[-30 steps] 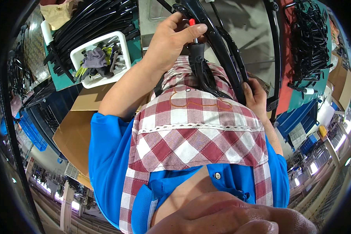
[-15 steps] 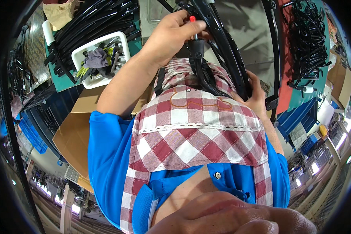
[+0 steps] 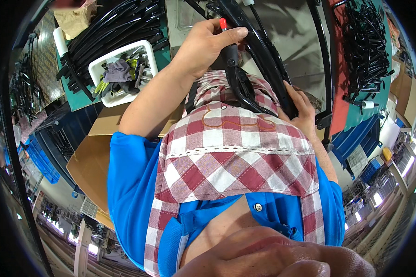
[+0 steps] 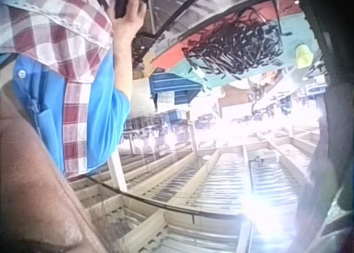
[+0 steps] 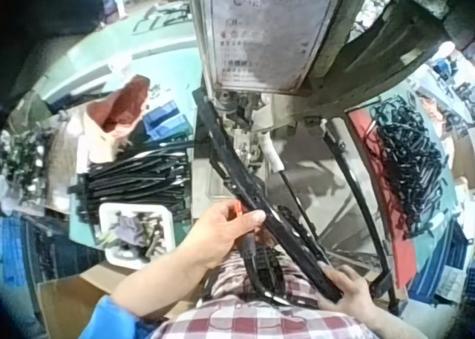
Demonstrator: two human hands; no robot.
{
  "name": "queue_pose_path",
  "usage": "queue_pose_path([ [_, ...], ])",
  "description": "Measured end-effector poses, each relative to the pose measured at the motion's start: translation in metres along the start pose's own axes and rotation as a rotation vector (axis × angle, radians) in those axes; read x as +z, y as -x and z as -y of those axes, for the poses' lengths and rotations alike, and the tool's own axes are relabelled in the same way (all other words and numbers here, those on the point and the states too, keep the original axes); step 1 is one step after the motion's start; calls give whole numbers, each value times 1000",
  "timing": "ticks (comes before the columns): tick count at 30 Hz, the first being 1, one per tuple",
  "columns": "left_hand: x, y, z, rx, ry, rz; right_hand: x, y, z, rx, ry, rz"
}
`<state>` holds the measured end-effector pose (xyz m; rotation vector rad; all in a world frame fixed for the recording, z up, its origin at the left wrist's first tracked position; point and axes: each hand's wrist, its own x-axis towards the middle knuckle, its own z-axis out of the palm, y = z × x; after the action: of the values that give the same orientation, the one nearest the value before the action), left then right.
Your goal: The person assembles a black metal frame, likely a chair or table, by inserting and securing components. They use a tool to tighten parts and handle various frame pieces.
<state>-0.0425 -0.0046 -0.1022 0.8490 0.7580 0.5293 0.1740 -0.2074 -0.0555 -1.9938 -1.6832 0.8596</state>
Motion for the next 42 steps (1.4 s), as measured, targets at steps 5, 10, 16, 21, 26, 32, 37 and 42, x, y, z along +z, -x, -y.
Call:
queue_pose_path([
  [5, -2, 2, -3, -91, 94, 40, 4, 3, 9, 35, 12, -10],
  [10, 3, 8, 2, -58, 208, 58, 8, 10, 5, 23, 7, -26],
  [16, 3, 6, -3, -11, -22, -8, 8, 13, -2, -13, 31, -44],
  [21, 7, 0, -13, -12, -97, 52, 8, 12, -10, -51, 25, -43],
  [26, 9, -2, -7, -5, -1, -60, 8, 14, -25, -73, 18, -43],
  [32, 6, -4, -2, 16, 117, -158, 8, 7, -19, -53, 0, -33],
  [37, 6, 0, -5, 66, -1, -195, 9, 5, -17, -55, 10, -41],
  [42, 1, -6, -3, 66, -63, -204, 11, 0, -13, -86, 10, -79],
])
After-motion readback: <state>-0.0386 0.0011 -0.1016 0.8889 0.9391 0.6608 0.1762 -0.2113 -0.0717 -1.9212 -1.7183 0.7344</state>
